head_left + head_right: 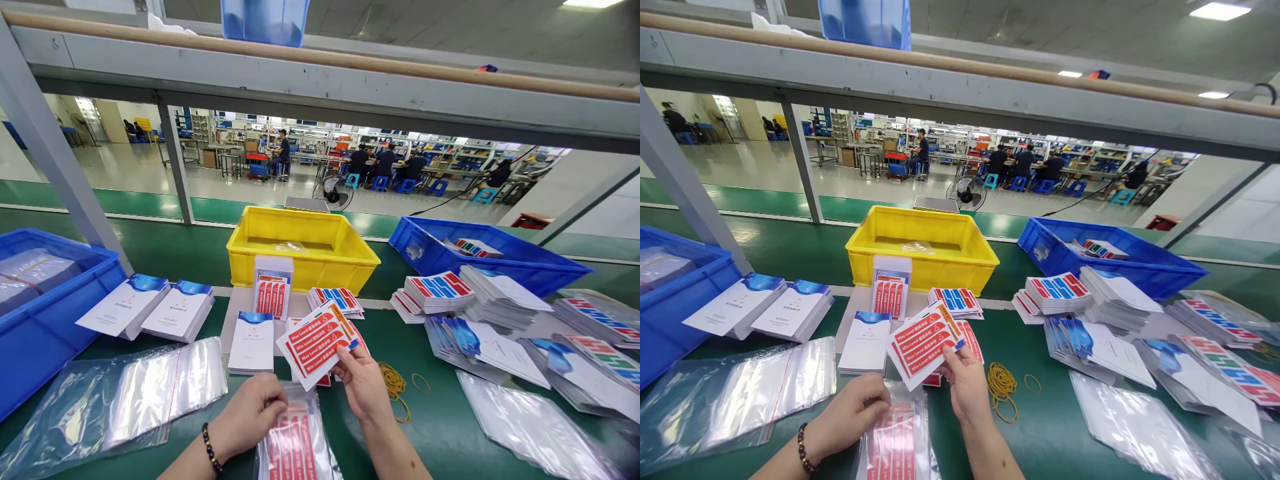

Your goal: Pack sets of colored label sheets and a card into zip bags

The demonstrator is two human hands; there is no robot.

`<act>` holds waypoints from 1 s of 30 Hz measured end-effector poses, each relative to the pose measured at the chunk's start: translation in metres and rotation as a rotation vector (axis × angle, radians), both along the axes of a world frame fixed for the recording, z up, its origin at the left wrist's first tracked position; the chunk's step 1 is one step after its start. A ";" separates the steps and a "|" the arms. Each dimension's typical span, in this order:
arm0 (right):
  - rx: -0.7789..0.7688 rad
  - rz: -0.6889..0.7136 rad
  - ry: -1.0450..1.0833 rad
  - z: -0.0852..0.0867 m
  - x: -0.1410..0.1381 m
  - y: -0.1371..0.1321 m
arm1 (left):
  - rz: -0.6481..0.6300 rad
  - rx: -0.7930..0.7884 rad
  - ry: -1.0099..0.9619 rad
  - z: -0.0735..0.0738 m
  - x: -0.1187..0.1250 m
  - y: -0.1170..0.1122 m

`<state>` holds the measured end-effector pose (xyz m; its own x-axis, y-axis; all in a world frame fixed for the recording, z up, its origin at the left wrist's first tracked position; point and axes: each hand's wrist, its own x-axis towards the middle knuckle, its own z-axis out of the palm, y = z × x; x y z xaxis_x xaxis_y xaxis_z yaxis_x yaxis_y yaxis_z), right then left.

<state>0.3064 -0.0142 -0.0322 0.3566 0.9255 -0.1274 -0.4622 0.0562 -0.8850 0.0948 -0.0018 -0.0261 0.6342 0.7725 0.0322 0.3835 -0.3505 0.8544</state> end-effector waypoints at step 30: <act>0.064 0.463 -0.595 -0.006 -0.004 -0.010 | 0.114 -0.212 -0.207 -0.005 0.007 -0.004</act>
<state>0.3026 -0.0246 -0.0383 -0.0785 0.9966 0.0239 0.1037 0.0320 -0.9941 0.1016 -0.0055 -0.0308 0.5397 0.8417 -0.0173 0.2202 -0.1213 0.9679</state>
